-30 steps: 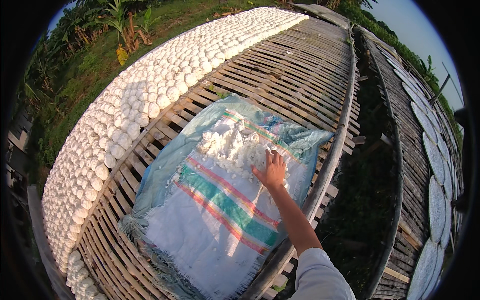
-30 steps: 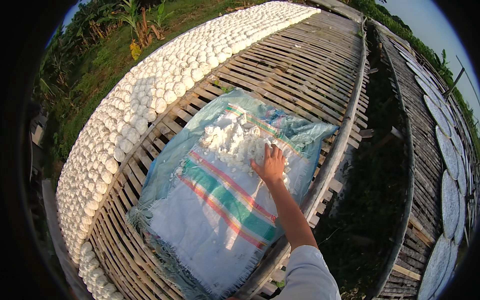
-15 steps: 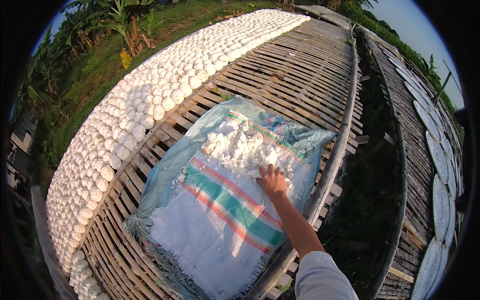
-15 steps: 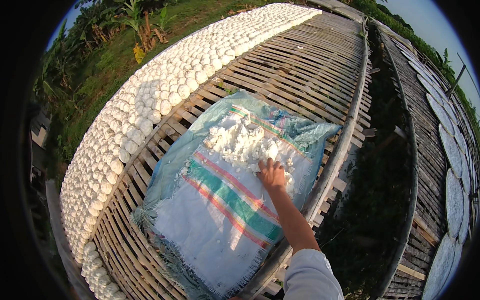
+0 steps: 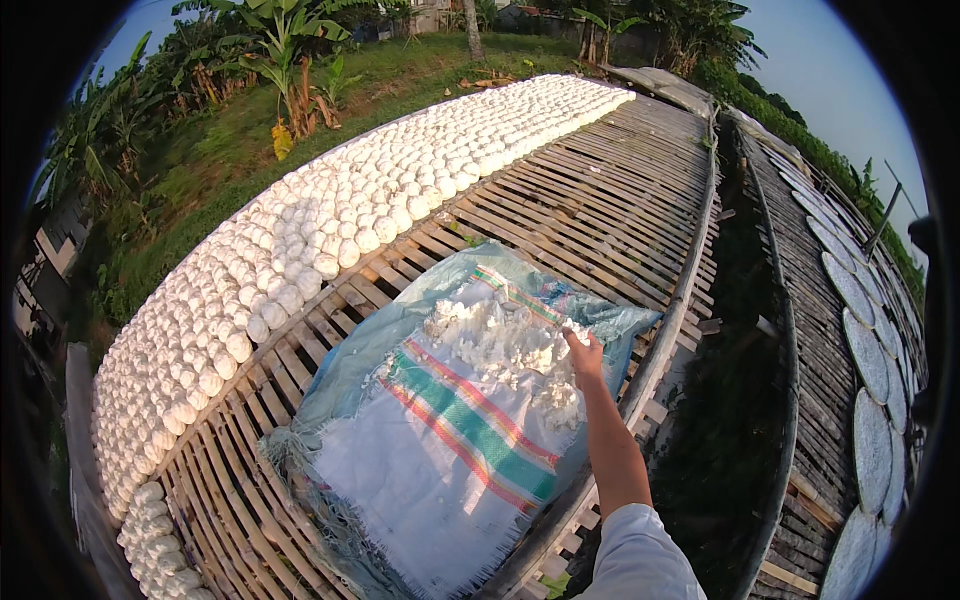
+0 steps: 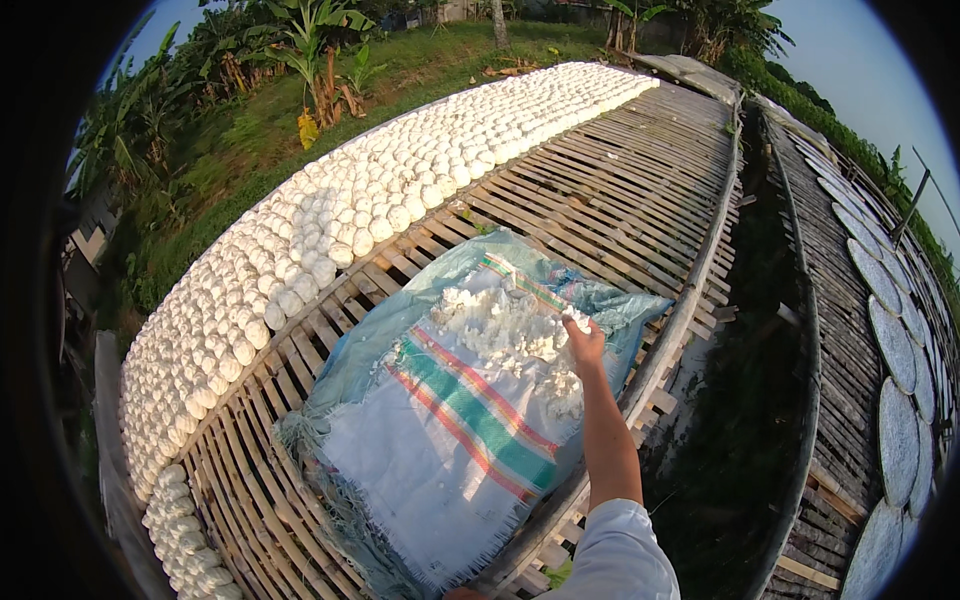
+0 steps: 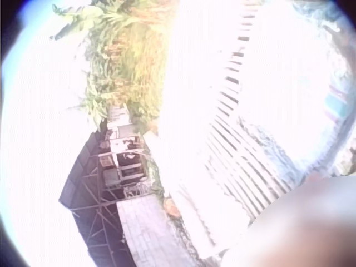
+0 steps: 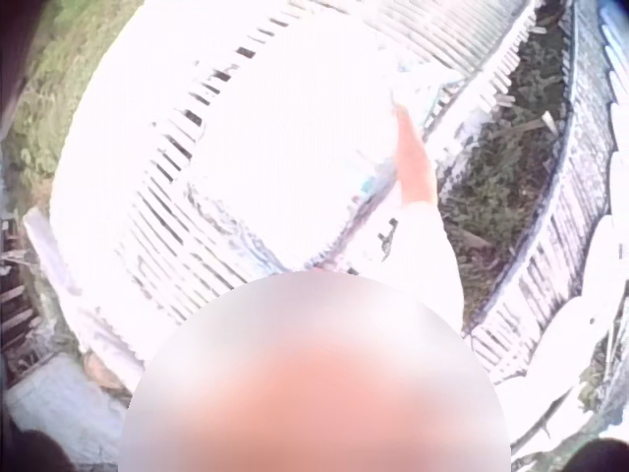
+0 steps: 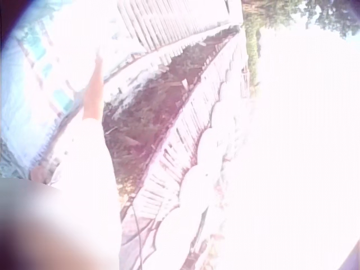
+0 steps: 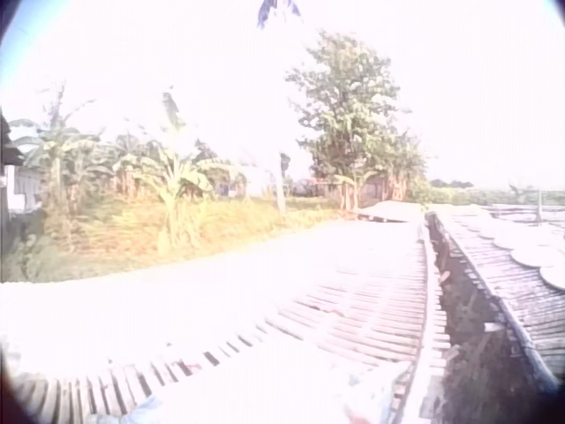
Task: The person repeatedly scoops a white dough-like material from a sack, rolls it into a ball between both hands, and places each formed ball onto a bamboo drying rack. The process is repeated continuously throughout the clip.
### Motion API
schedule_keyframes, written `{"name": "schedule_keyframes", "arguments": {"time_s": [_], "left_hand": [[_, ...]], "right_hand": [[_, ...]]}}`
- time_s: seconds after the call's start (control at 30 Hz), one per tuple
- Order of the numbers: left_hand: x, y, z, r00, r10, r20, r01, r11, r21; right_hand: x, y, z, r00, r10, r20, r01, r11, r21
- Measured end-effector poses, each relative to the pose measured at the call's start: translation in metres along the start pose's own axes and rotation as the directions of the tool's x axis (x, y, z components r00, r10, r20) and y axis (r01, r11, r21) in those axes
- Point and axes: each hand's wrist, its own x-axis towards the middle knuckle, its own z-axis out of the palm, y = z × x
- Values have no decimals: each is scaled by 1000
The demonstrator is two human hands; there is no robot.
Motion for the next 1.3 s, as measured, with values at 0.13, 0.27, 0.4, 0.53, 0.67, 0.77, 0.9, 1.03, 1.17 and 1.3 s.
{"name": "schedule_keyframes", "arguments": {"time_s": [0.13,0.27,0.4,0.53,0.67,0.77,0.9,1.03,1.17,1.3], "left_hand": [[-13,2,-1,993,-58,-102,47,992,-116],[39,-10,-7,873,-484,-63,304,640,-706],[118,-17,-31,760,-648,53,172,122,-978],[120,-18,-77,776,-468,423,288,-334,-898],[75,-24,-103,821,-367,436,325,-327,-887],[38,-27,-93,807,-464,364,256,-281,-925],[13,-30,-94,777,-520,355,218,-307,-927],[-4,-18,-127,792,-517,323,213,-262,-941],[-48,9,-152,863,-469,186,50,-288,-956],[-104,23,-164,813,-545,204,149,-145,-978]], "right_hand": [[-36,-64,-7,972,202,122,-207,978,32],[-139,-81,5,829,75,555,-352,840,413],[-294,-77,23,764,274,584,-434,888,150],[-446,-70,27,580,-140,803,442,881,-166],[-487,-76,16,461,-323,827,732,664,-149],[-497,-69,19,398,-309,864,619,785,-5],[-543,-58,13,378,-310,872,652,758,-13],[-581,-63,32,439,-394,807,574,814,86],[-628,-84,38,515,-382,768,556,830,40],[-669,-99,13,263,-535,803,724,660,202]]}}
